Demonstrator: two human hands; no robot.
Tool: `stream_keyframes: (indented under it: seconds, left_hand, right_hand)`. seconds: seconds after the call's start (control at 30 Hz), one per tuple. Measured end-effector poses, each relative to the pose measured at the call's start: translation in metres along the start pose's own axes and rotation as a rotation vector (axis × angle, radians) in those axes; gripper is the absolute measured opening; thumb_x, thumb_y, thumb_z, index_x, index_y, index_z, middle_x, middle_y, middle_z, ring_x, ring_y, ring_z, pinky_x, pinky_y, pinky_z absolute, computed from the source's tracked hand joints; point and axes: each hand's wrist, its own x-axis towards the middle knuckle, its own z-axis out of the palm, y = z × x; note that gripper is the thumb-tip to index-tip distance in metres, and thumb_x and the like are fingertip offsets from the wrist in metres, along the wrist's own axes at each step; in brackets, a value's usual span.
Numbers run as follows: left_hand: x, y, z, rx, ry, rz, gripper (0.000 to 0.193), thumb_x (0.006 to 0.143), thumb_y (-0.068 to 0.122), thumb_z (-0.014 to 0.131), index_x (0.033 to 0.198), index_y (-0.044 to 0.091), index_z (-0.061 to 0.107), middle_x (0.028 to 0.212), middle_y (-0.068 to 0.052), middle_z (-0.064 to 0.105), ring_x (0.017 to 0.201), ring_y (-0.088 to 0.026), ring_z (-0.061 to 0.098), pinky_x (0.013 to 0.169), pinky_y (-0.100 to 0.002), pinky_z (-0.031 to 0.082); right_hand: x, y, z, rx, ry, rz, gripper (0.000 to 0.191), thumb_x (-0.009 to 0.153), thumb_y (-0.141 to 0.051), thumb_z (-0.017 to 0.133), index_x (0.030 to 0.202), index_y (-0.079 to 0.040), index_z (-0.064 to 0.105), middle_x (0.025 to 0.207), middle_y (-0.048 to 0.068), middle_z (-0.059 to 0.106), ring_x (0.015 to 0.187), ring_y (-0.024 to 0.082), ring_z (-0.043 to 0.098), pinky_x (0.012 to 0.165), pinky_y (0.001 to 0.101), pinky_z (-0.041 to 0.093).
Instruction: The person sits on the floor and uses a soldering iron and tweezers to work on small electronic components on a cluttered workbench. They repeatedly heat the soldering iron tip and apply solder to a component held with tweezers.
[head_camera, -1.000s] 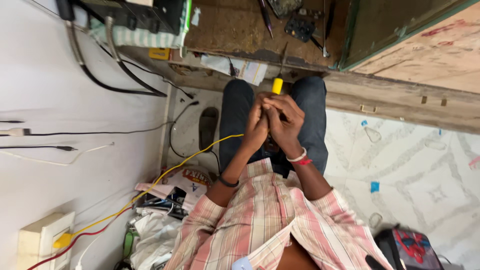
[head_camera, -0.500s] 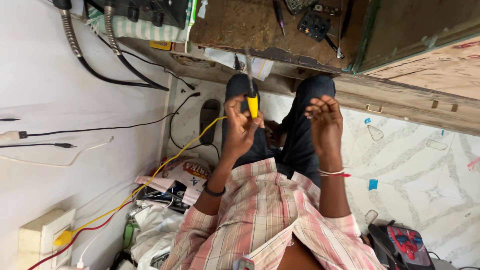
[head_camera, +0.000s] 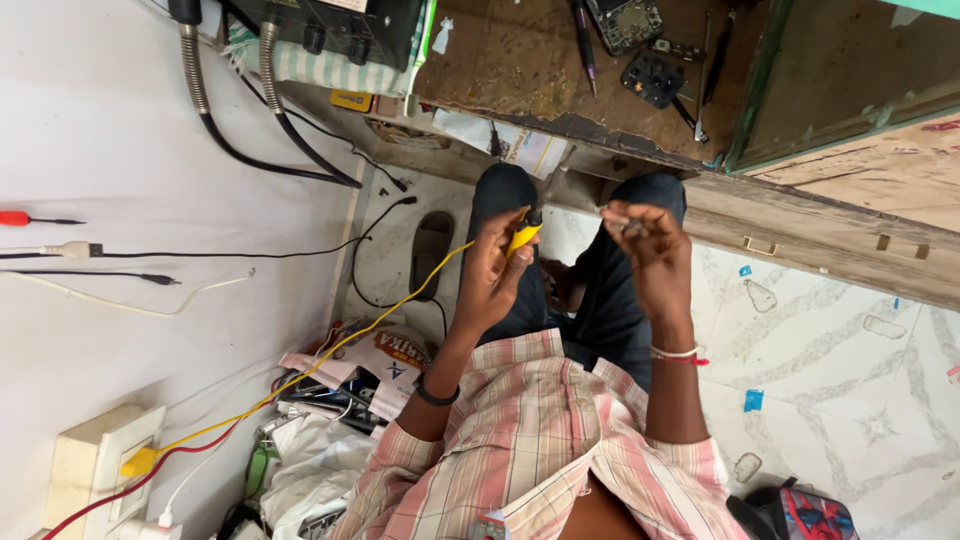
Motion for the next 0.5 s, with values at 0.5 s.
stream_keyframes:
  seconds: [0.5]
  left_hand:
    - [0.003, -0.005, -0.029, -0.023, 0.033, -0.087, 0.046, 0.107, 0.028, 0.064, 0.142, 0.0, 0.053, 0.114, -0.009, 0.067, 0.103, -0.012, 0.065, 0.094, -0.028, 0.054]
  right_hand:
    - [0.143, -0.067, 0.09, -0.993, -0.18, -0.756, 0.039, 0.093, 0.013, 0.065, 0.131, 0.006, 0.067, 0.116, 0.025, 0.069, 0.104, 0.034, 0.072, 0.09, 0.0398, 0.061]
